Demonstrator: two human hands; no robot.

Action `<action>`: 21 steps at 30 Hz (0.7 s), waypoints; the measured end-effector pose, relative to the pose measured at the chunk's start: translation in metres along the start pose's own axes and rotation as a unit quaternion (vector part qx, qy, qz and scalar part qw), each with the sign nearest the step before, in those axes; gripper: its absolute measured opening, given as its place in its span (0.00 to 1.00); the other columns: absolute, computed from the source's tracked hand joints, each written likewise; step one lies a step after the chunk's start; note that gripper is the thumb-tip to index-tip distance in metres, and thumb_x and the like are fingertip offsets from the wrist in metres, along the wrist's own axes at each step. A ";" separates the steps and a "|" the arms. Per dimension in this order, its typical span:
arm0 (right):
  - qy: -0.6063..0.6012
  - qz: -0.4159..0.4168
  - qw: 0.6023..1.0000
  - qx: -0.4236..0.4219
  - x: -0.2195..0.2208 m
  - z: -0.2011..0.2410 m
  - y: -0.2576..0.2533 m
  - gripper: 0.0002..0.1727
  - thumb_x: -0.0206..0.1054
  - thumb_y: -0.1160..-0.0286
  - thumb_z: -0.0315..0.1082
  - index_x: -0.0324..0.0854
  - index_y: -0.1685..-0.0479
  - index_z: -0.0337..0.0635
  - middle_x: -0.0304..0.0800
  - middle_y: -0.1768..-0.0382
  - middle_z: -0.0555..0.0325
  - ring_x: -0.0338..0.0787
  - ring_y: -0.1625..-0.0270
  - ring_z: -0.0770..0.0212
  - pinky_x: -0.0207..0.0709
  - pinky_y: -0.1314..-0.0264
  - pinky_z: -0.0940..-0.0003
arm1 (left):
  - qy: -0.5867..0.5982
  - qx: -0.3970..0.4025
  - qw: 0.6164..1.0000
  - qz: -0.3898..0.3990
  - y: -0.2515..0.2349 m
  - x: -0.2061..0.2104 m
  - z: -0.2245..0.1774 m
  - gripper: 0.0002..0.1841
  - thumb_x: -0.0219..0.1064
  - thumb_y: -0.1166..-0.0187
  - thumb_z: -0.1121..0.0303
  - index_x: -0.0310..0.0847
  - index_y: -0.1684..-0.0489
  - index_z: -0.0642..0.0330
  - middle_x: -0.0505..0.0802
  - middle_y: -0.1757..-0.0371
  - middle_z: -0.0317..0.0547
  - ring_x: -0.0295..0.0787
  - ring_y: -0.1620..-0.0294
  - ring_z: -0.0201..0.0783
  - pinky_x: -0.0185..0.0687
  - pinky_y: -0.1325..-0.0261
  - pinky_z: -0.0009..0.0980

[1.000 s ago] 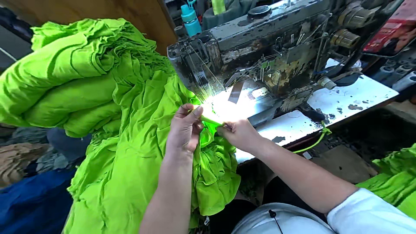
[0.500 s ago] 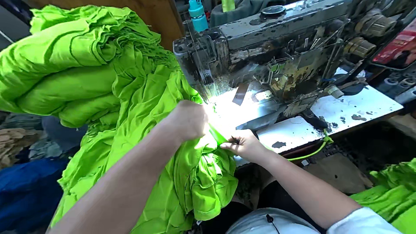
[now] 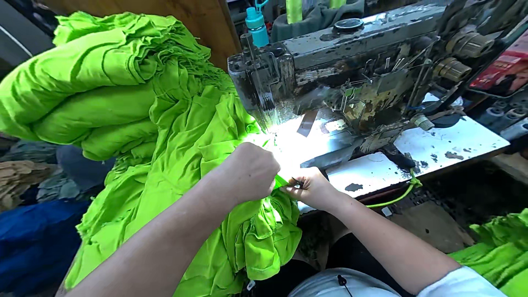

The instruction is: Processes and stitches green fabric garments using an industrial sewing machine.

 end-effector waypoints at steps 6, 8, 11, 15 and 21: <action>0.000 -0.005 1.000 -0.007 -0.002 0.000 0.001 0.08 0.70 0.27 0.32 0.91 0.67 0.35 0.91 0.69 0.57 0.85 0.65 0.79 0.78 0.59 0.82 | 0.011 0.001 1.000 0.006 0.003 0.003 0.003 0.15 0.69 0.31 0.58 0.81 0.88 0.52 0.82 0.85 0.39 0.83 0.81 0.43 0.72 0.79 0.45; 0.004 -0.002 1.000 -0.002 -0.003 0.000 0.000 0.09 0.70 0.26 0.33 0.91 0.67 0.36 0.91 0.68 0.57 0.86 0.65 0.78 0.78 0.58 0.81 | 0.016 -0.012 1.000 0.012 0.004 0.002 0.003 0.15 0.69 0.31 0.57 0.83 0.86 0.51 0.82 0.85 0.39 0.84 0.80 0.43 0.73 0.78 0.45; 0.012 -0.001 1.000 0.003 -0.004 0.002 -0.002 0.10 0.69 0.25 0.33 0.90 0.68 0.36 0.90 0.70 0.58 0.83 0.67 0.78 0.76 0.59 0.80 | 0.020 -0.014 0.999 -0.022 0.006 -0.001 0.006 0.14 0.69 0.31 0.59 0.84 0.86 0.52 0.83 0.84 0.40 0.85 0.79 0.45 0.75 0.77 0.47; 0.008 -0.005 1.000 0.011 -0.006 0.004 -0.003 0.13 0.68 0.22 0.36 0.88 0.70 0.35 0.87 0.74 0.61 0.82 0.71 0.80 0.77 0.63 0.82 | 0.019 0.035 0.991 -0.128 0.010 -0.002 0.009 0.10 0.71 0.29 0.68 0.85 0.83 0.53 0.89 0.73 0.43 0.89 0.57 0.52 0.79 0.47 0.56; 0.015 -0.014 1.000 0.006 -0.009 0.006 0.000 0.12 0.69 0.20 0.36 0.90 0.65 0.36 0.91 0.70 0.60 0.86 0.69 0.78 0.81 0.62 0.82 | 0.054 0.017 0.980 -0.191 0.017 0.008 -0.006 0.09 0.73 0.26 0.61 0.90 0.74 0.52 0.90 0.69 0.42 0.89 0.53 0.50 0.75 0.34 0.59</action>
Point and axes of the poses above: each hand's wrist, its own y-axis away from the middle knuckle, its own x-axis out of the palm, z = x × y, the point moved 5 cm from there along -y, towards the middle knuckle
